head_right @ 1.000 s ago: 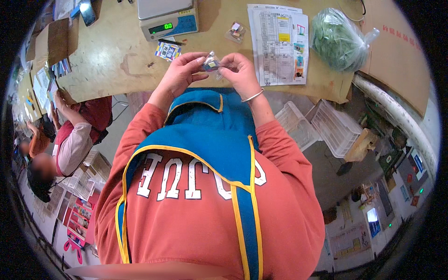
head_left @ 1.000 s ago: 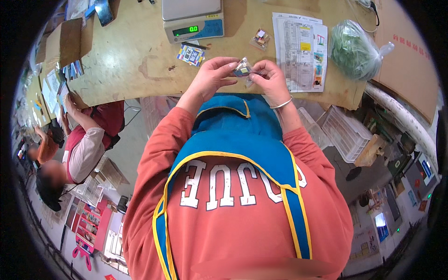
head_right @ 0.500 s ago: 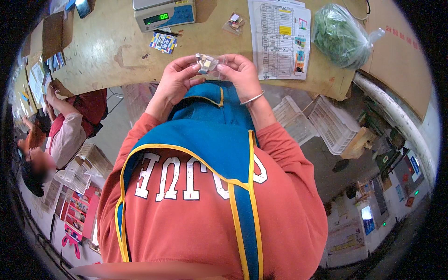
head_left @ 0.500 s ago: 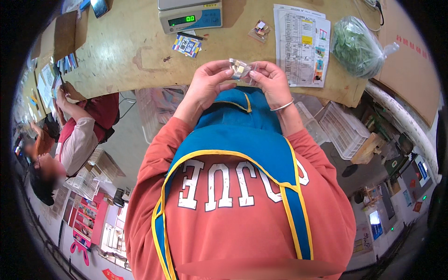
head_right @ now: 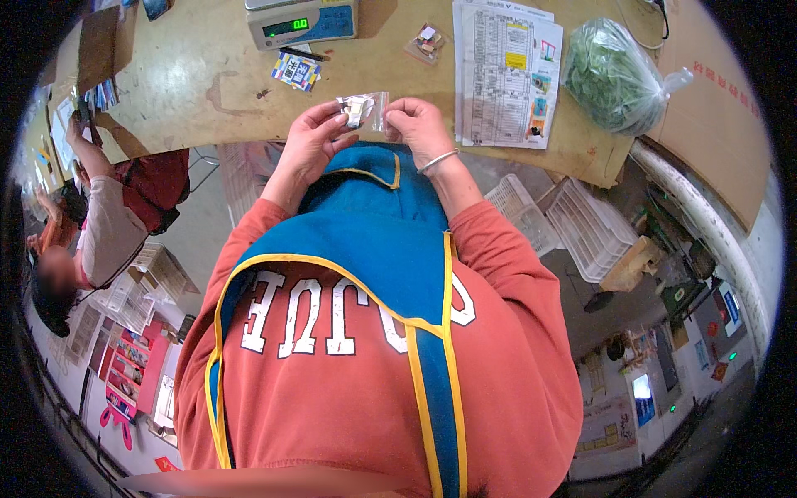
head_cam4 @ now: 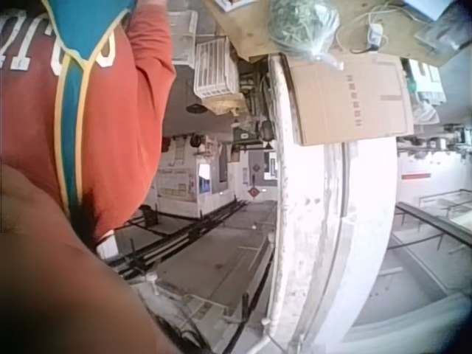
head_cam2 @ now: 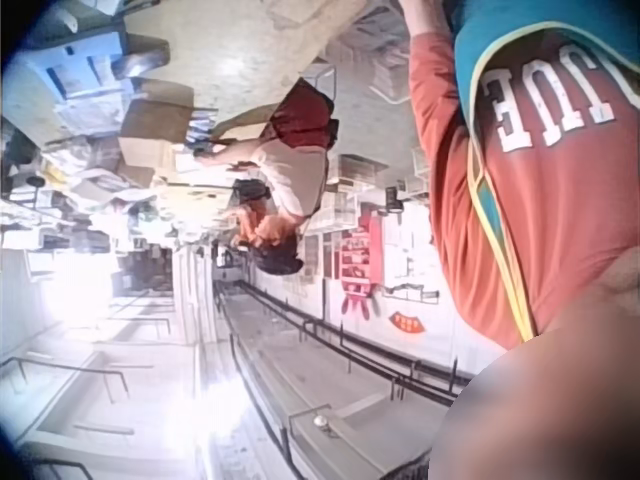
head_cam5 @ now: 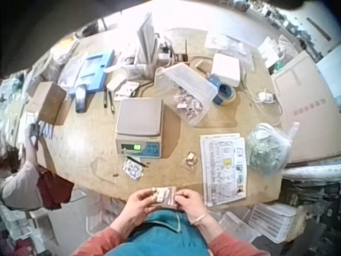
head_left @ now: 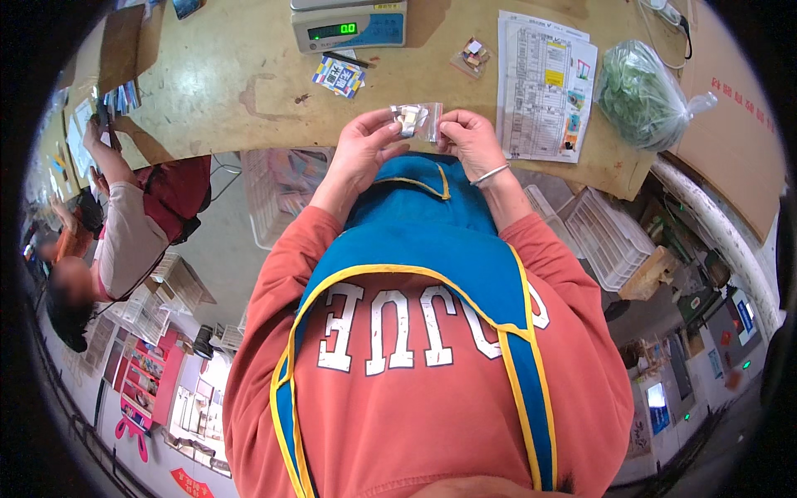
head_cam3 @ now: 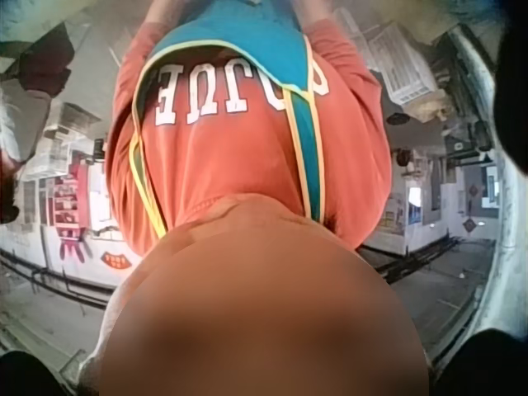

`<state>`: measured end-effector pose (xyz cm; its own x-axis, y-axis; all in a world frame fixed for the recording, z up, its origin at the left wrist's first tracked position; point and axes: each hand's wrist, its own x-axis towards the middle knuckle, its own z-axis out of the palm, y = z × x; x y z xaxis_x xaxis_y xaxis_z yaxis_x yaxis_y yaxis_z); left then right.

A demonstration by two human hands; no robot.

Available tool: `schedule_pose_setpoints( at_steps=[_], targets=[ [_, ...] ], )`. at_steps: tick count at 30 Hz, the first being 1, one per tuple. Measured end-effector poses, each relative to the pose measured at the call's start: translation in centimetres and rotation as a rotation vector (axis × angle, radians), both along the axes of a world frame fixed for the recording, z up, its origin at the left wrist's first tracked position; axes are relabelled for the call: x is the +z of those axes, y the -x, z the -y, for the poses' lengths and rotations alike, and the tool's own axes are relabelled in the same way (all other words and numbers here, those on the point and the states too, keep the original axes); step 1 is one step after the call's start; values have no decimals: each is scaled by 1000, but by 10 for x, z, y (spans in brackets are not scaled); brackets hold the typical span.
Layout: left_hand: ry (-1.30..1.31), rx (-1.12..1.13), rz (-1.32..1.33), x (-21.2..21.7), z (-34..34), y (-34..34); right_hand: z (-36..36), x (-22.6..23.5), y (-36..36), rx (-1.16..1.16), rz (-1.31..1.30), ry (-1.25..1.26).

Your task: The person assembles small electronic components by hand, connecting wires and placing parts into a small container. They then weigh the assembled units on a digital scale and place them into a plastic container.

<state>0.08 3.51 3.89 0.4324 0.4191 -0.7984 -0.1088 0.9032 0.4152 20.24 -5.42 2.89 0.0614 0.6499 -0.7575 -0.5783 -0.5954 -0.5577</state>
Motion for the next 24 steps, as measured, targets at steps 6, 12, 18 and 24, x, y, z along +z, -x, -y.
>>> schedule_pose_setpoints(
  at_steps=[6,12,18,24],
  targets=[
    [-196,-59,-152,-6,2,2,-1,-7,6,-25,1,-42],
    [-172,-229,-192,3,9,-8,-13,-8,26,268,521,-179],
    [-114,-96,-171,5,10,-15,-14,0,38,418,951,-434],
    [6,19,-126,1,10,-9,-15,3,40,346,895,-438]
  ],
)
